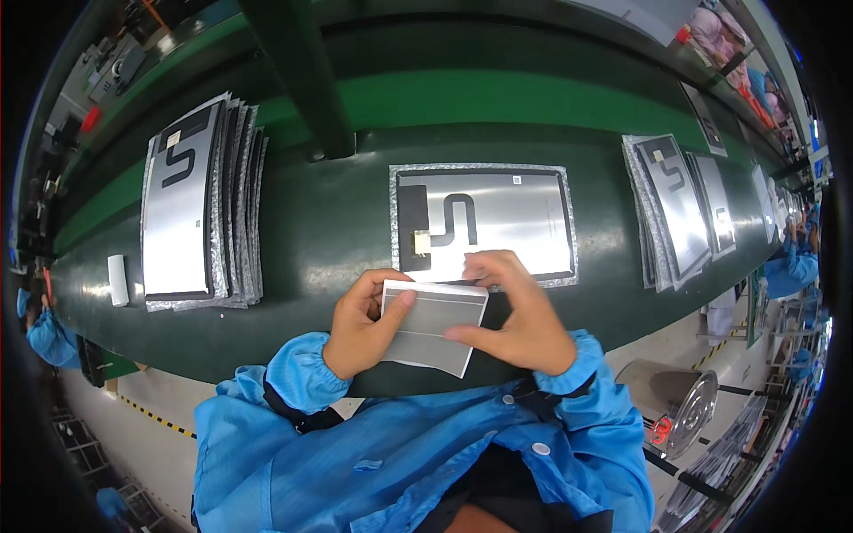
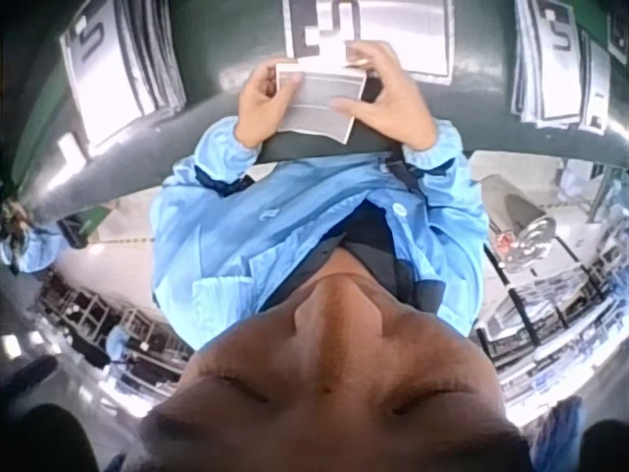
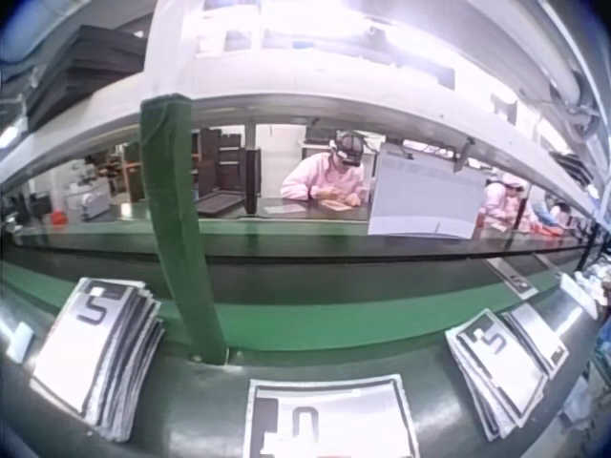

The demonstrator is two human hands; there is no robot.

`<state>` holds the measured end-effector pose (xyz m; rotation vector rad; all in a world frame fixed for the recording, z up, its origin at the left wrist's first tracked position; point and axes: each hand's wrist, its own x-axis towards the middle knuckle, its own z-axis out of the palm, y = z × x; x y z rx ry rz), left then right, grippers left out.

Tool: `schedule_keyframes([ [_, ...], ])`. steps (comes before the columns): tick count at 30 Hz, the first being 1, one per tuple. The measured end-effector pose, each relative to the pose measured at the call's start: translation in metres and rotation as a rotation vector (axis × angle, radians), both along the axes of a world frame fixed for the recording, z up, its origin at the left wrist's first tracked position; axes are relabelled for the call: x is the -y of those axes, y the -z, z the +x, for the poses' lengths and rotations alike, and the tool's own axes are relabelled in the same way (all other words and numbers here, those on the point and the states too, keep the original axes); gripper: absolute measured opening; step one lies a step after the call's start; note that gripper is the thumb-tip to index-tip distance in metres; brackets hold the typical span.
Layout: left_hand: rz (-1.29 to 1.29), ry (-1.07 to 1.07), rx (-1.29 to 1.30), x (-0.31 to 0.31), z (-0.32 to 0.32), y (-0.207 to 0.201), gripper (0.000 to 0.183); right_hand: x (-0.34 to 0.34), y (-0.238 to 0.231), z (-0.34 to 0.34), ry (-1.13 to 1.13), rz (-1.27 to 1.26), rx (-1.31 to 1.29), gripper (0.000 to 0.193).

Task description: Applying adhesive strips or components to electronic display panels on a conveyor belt.

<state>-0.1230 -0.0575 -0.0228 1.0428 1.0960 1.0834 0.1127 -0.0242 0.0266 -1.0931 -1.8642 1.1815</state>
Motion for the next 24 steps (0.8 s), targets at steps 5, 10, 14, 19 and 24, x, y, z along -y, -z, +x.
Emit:
schedule_keyframes([
  [5, -0.065, 0.049, 0.079, 0.000, -0.005, 0.008, 0.023, 0.015, 0.039, -0.012, 0.194, -0.143, -0.109, 0.034],
  [10, -0.108, 0.126, 0.074, -0.002, -0.007, -0.001, 0.025, 0.020, 0.044, 0.000, 0.210, -0.269, -0.204, 0.025],
  [14, -0.125, 0.130, 0.048, -0.003, -0.003, -0.006, 0.026, 0.022, 0.045, 0.005, 0.160, -0.353, -0.188, 0.024],
  [19, -0.175, 0.124, 0.050, -0.002, -0.003, 0.003, 0.022, 0.025, 0.045, 0.003, 0.227, -0.297, -0.205, 0.025],
  [24, -0.170, 0.055, 0.007, 0.000, -0.004, 0.004, 0.018, 0.024, 0.049, 0.009, 0.196, -0.408, -0.303, 0.024],
])
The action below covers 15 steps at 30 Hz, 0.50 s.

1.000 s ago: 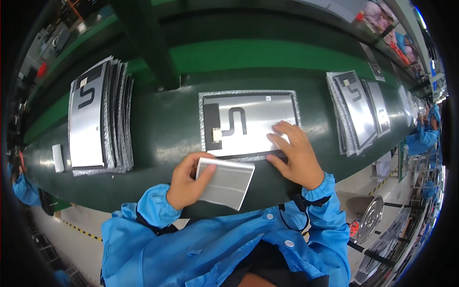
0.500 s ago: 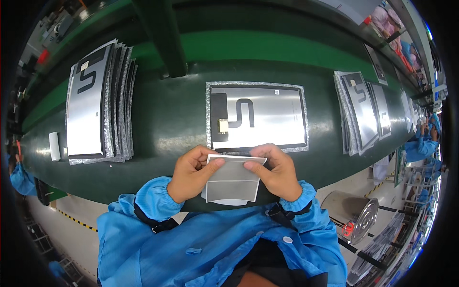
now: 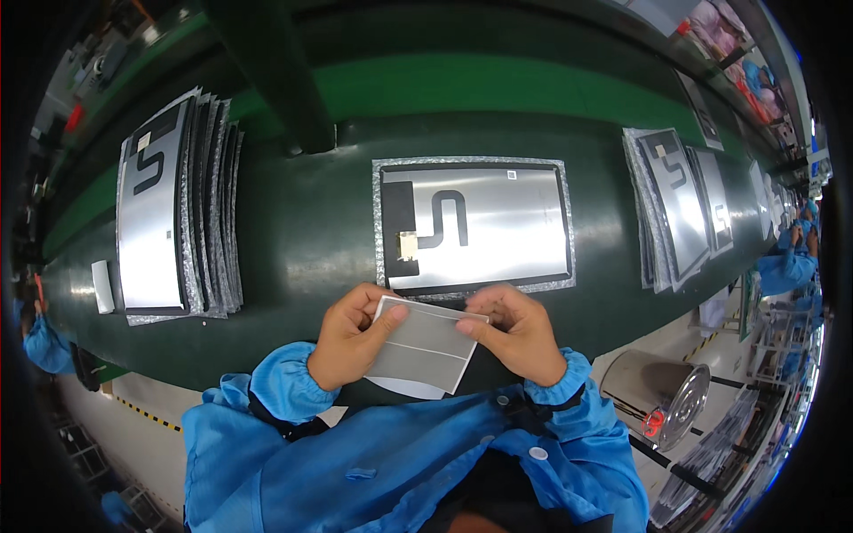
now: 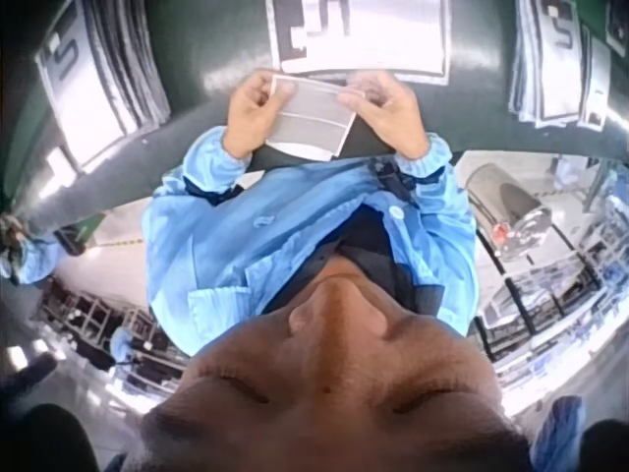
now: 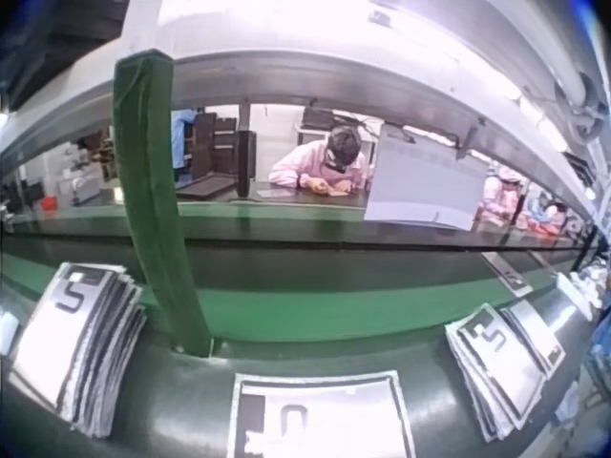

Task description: Applying adhesive strips or components to electronic display panels on a conveyor belt.

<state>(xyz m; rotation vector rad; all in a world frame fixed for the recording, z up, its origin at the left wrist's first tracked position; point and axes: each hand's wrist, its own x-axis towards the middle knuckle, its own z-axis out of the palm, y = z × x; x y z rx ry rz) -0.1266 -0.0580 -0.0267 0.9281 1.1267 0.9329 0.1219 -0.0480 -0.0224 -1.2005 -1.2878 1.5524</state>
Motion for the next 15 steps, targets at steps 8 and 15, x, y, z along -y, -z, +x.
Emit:
schedule_keyframes([
  [8, 0.004, 0.032, -0.005, 0.002, -0.004, 0.014, 0.017, -0.003, -0.006, 0.001, -0.034, -0.028, 0.172, 0.018],
  [15, 0.109, 0.071, -0.039, 0.000, 0.002, -0.004, 0.024, 0.001, 0.003, 0.001, 0.043, 0.028, 0.207, 0.020],
])
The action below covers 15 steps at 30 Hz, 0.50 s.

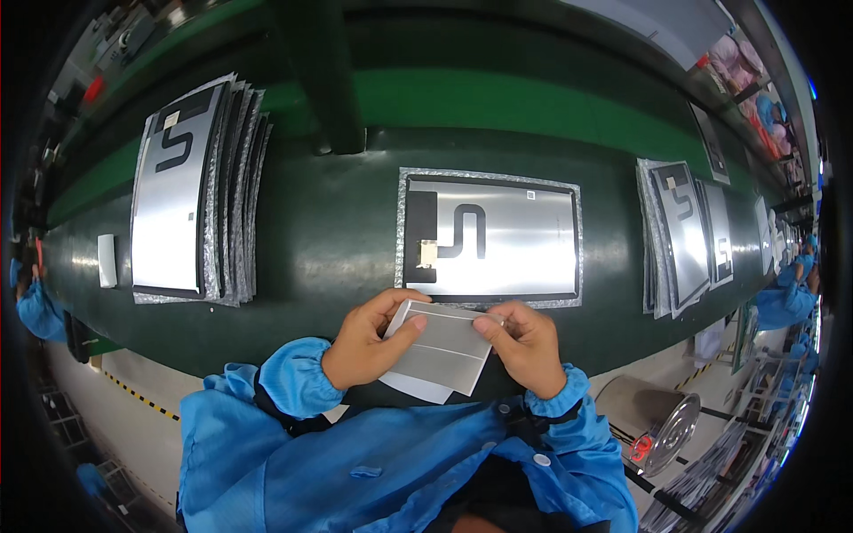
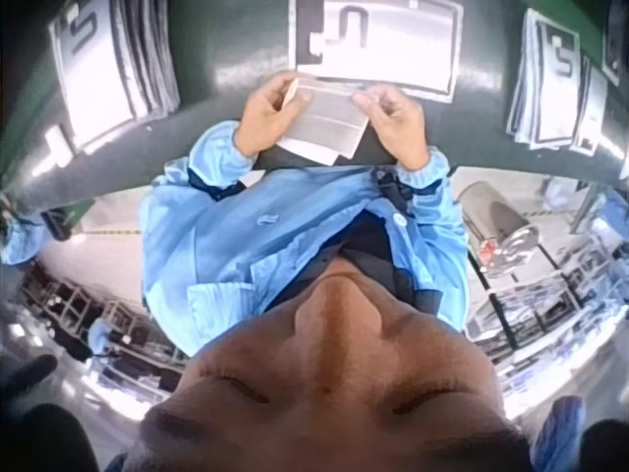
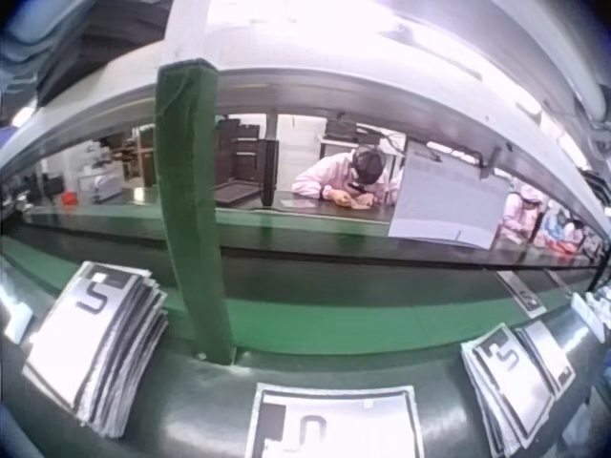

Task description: Applying adhesive strips or components to electronic display panels on a conveyor belt.

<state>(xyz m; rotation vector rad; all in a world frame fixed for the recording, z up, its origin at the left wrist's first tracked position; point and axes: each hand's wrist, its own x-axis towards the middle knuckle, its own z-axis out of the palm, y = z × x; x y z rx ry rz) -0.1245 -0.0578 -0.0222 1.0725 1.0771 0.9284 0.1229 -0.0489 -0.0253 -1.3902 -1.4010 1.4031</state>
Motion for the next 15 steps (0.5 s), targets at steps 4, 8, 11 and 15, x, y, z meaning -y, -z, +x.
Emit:
schedule_keyframes([
  [4, -0.024, -0.001, -0.030, -0.003, 0.002, 0.001, 0.025, 0.000, -0.029, -0.013, 0.058, 0.201, 0.407, 0.029],
  [8, -0.073, 0.003, -0.004, 0.001, 0.001, 0.005, 0.021, -0.010, -0.050, -0.027, -0.091, 0.775, 0.486, 0.035],
  [11, -0.037, 0.002, 0.011, 0.000, 0.000, 0.008, 0.019, -0.022, -0.049, -0.046, -0.150, 0.771, 0.428, 0.034],
  [15, 0.012, -0.030, 0.034, 0.000, 0.004, 0.014, 0.018, -0.023, -0.039, -0.059, -0.117, 0.649, 0.383, 0.023],
])
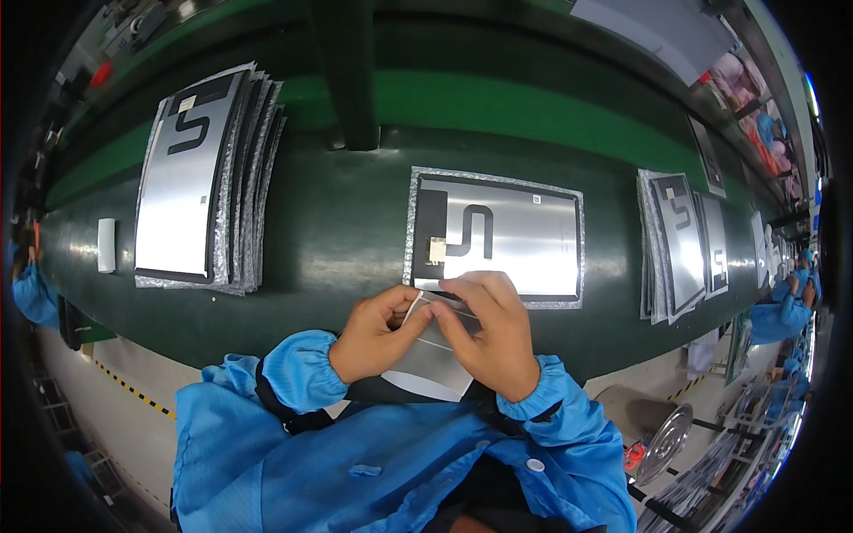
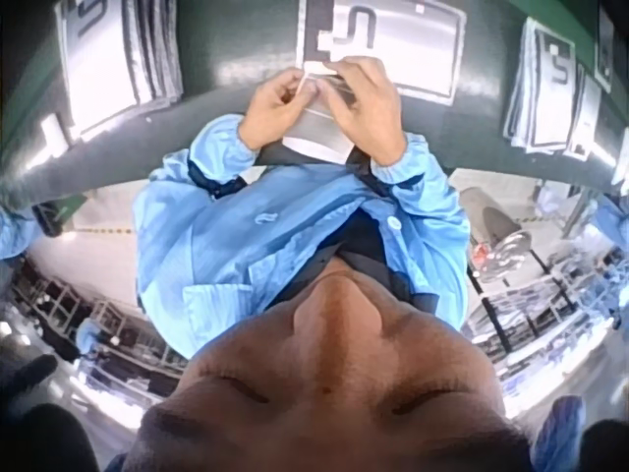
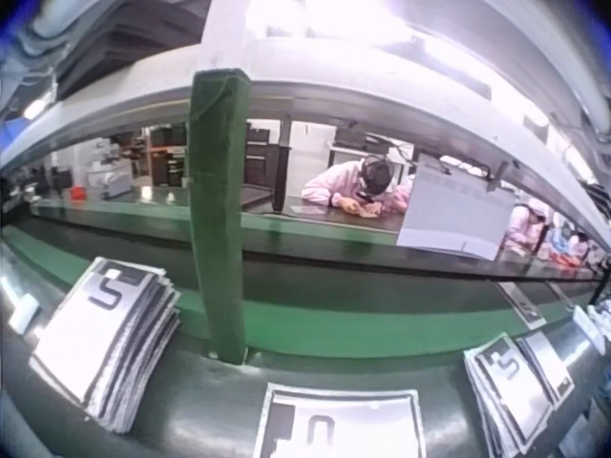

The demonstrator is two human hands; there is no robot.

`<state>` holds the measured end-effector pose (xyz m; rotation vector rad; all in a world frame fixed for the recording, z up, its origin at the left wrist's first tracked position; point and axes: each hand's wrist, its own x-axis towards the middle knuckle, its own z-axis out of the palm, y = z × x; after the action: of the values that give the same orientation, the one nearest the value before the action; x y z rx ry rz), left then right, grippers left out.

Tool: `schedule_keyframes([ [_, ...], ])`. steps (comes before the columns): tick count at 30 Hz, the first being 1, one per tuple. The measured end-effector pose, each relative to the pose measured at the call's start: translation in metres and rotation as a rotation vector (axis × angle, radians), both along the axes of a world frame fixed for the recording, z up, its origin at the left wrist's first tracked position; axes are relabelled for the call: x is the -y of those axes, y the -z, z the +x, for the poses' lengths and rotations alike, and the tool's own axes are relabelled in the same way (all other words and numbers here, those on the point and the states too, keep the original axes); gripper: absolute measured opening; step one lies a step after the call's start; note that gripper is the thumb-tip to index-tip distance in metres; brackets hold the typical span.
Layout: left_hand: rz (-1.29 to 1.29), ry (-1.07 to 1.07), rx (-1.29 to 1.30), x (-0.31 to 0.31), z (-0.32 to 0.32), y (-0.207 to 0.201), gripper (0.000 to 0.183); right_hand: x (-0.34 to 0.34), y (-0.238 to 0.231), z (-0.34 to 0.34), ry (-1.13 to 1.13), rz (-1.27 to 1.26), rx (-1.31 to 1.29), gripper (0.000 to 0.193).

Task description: Applying adhesive strips or components to electronic display panels on a conveyor belt.

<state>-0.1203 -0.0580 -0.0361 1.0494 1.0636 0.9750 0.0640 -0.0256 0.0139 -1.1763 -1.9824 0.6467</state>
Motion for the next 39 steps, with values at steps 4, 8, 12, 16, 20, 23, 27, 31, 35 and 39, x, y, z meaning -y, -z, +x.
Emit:
schedule_keyframes([
  [4, 0.004, -0.013, -0.003, 0.002, 0.001, -0.002, 0.019, 0.002, 0.007, -0.002, -0.044, -0.028, -0.044, 0.017],
  [8, 0.023, 0.050, -0.114, 0.000, -0.002, 0.005, 0.020, 0.001, 0.013, -0.001, -0.068, 0.009, -0.056, 0.014],
  [12, -0.071, 0.019, 0.029, -0.002, -0.004, -0.001, 0.020, 0.007, 0.010, 0.011, -0.163, 0.023, -0.314, 0.013],
  [16, 0.021, 0.162, -0.094, -0.006, -0.016, -0.012, 0.017, 0.001, -0.018, 0.041, -0.119, -0.235, -0.787, 0.010],
  [20, 0.018, 0.380, -0.207, -0.013, -0.040, -0.036, 0.015, -0.027, -0.037, 0.056, -0.075, -0.631, -0.432, 0.011],
  [23, -0.056, 0.296, -0.315, -0.020, -0.051, -0.068, 0.012, -0.040, -0.027, 0.051, -0.105, -0.846, -0.148, 0.014],
  [27, 0.293, 0.094, -0.587, -0.014, -0.029, -0.057, 0.010, -0.053, -0.009, 0.039, -0.179, -0.942, 0.003, 0.018],
  [31, 0.784, 0.190, -0.819, -0.004, -0.015, -0.019, 0.020, -0.065, -0.007, 0.024, -0.218, -1.007, 0.085, 0.019],
  [35, 0.924, 0.326, -0.877, 0.002, -0.009, -0.014, 0.022, -0.067, -0.003, 0.022, -0.231, -1.020, 0.096, 0.020],
  [39, 0.897, 0.318, -0.894, 0.005, -0.005, -0.011, 0.023, -0.067, -0.001, 0.021, -0.207, -1.043, 0.118, 0.021],
])
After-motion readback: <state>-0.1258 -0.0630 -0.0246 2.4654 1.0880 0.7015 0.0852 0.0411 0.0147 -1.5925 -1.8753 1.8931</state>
